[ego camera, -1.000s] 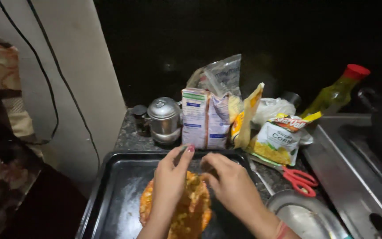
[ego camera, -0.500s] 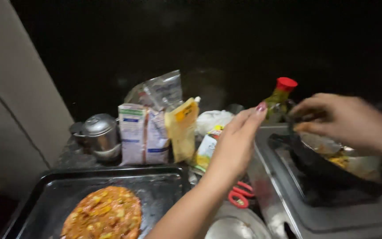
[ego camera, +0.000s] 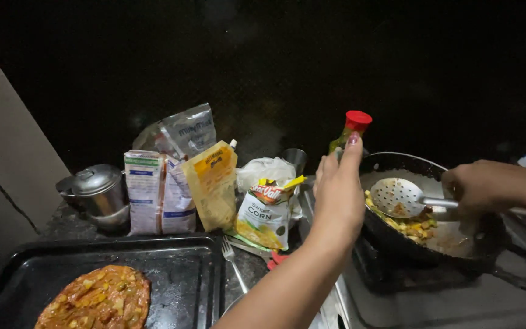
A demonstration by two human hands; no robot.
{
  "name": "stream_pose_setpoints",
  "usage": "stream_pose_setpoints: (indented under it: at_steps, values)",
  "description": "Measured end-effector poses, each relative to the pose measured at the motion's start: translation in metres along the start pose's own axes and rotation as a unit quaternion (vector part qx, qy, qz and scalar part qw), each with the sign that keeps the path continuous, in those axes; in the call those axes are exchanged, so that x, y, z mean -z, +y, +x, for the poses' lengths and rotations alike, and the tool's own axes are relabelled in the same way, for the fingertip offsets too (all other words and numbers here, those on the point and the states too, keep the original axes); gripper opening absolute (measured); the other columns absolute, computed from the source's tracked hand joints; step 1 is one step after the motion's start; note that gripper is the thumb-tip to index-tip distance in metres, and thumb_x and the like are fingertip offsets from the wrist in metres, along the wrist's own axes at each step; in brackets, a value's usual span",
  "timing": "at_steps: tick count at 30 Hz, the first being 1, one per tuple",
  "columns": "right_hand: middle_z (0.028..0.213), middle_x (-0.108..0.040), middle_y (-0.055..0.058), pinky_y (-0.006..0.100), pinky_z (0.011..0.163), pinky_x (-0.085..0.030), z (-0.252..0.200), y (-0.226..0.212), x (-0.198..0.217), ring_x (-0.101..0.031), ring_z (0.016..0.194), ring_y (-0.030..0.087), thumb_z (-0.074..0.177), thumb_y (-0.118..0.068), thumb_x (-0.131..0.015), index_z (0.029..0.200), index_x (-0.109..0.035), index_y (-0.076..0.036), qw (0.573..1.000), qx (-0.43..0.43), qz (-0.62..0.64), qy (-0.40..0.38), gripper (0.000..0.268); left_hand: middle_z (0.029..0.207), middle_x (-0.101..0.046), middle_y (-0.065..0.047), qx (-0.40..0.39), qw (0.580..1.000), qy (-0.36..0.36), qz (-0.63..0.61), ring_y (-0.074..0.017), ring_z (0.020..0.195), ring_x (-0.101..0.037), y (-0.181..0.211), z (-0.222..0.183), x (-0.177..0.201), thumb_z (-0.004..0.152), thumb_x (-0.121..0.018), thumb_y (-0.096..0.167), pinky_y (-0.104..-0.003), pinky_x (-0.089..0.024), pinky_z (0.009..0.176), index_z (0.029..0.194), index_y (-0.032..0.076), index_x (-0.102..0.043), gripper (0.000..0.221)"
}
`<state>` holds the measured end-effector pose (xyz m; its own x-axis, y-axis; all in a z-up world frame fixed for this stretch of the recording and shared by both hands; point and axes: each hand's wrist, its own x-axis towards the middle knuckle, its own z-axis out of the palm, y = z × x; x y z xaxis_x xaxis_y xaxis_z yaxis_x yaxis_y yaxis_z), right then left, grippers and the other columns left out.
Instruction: Apply sauce, mayonnaise, and corn toppings to a pizza base.
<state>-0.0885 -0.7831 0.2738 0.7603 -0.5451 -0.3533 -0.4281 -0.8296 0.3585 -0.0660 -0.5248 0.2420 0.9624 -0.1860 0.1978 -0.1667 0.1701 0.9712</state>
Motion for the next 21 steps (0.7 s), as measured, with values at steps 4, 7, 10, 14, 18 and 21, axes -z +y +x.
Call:
stream_pose_setpoints:
  at_steps: [4, 7, 10, 14, 18, 21]
  values:
    - [0.115, -0.081, 0.007, 0.038, 0.095, -0.059, 0.021, 0.017, -0.006, -0.075, 0.107, 0.022, 0.089, -0.026, -0.077, 0.138, -0.063, -0.018, 0.999, -0.002, 0.022, 0.035, 0.051, 0.135, -0.059, -0.022, 0.0, 1.0, 0.002, 0.005, -0.0382, 0.129, -0.05, 0.001, 0.004, -0.006, 0.095, -0.041, 0.06, -0.045, -0.035, 0.108, 0.132, 0.002, -0.061, 0.072]
    - [0.122, -0.076, 0.0, 0.041, 0.102, -0.058, 0.024, 0.049, 0.013, -0.072, 0.113, 0.016, 0.093, -0.028, -0.07, 0.133, -0.071, -0.022, 0.993, 0.028, 0.059, 0.096, 0.04, 0.139, -0.059, -0.02, 0.03, 0.999, 0.0, -0.016, -0.0337, 0.131, -0.052, 0.004, 0.007, -0.001, 0.094, -0.044, 0.06, -0.041, -0.035, 0.11, 0.134, 0.003, -0.061, 0.072]
    - [0.117, -0.075, -0.004, 0.03, 0.095, -0.06, 0.046, 0.091, 0.023, -0.07, 0.104, 0.01, 0.093, -0.038, -0.068, 0.136, -0.068, -0.03, 0.98, 0.009, -0.124, 0.158, 0.044, 0.139, -0.061, -0.018, 0.023, 0.998, -0.006, -0.054, -0.0299, 0.13, -0.055, -0.01, 0.013, -0.002, 0.094, -0.046, 0.06, -0.038, -0.036, 0.11, 0.133, 0.0, -0.062, 0.073]
    - [0.11, -0.083, -0.014, 0.043, 0.125, -0.032, 0.138, 0.118, -0.007, -0.079, 0.1, -0.004, 0.088, -0.039, -0.071, 0.132, -0.072, -0.037, 0.944, 0.128, -0.223, 0.204, 0.044, 0.138, -0.063, -0.017, 0.025, 0.996, -0.005, -0.084, -0.0274, 0.128, -0.057, -0.008, 0.008, -0.002, 0.094, -0.045, 0.059, -0.036, -0.037, 0.11, 0.132, -0.001, -0.062, 0.073]
    - [0.122, -0.069, -0.005, 0.027, 0.094, -0.057, -0.006, 0.046, 0.023, -0.07, 0.108, 0.008, 0.095, -0.027, -0.066, 0.138, -0.065, -0.031, 0.993, 0.045, -0.104, 0.026, 0.043, 0.138, -0.063, -0.014, 0.059, 0.994, 0.003, -0.092, -0.0247, 0.128, -0.057, 0.0, -0.001, -0.004, 0.093, -0.046, 0.057, -0.035, -0.037, 0.109, 0.132, 0.001, -0.062, 0.07]
    - [0.121, -0.074, -0.001, 0.032, 0.092, -0.057, 0.041, 0.07, -0.007, -0.073, 0.106, 0.013, 0.092, -0.021, -0.07, 0.135, -0.071, -0.025, 0.992, 0.102, 0.072, -0.003, 0.044, 0.137, -0.063, -0.013, 0.075, 0.994, 0.008, -0.084, -0.024, 0.127, -0.056, 0.005, -0.006, -0.002, 0.092, -0.046, 0.056, -0.034, -0.037, 0.109, 0.131, 0.002, -0.062, 0.068]
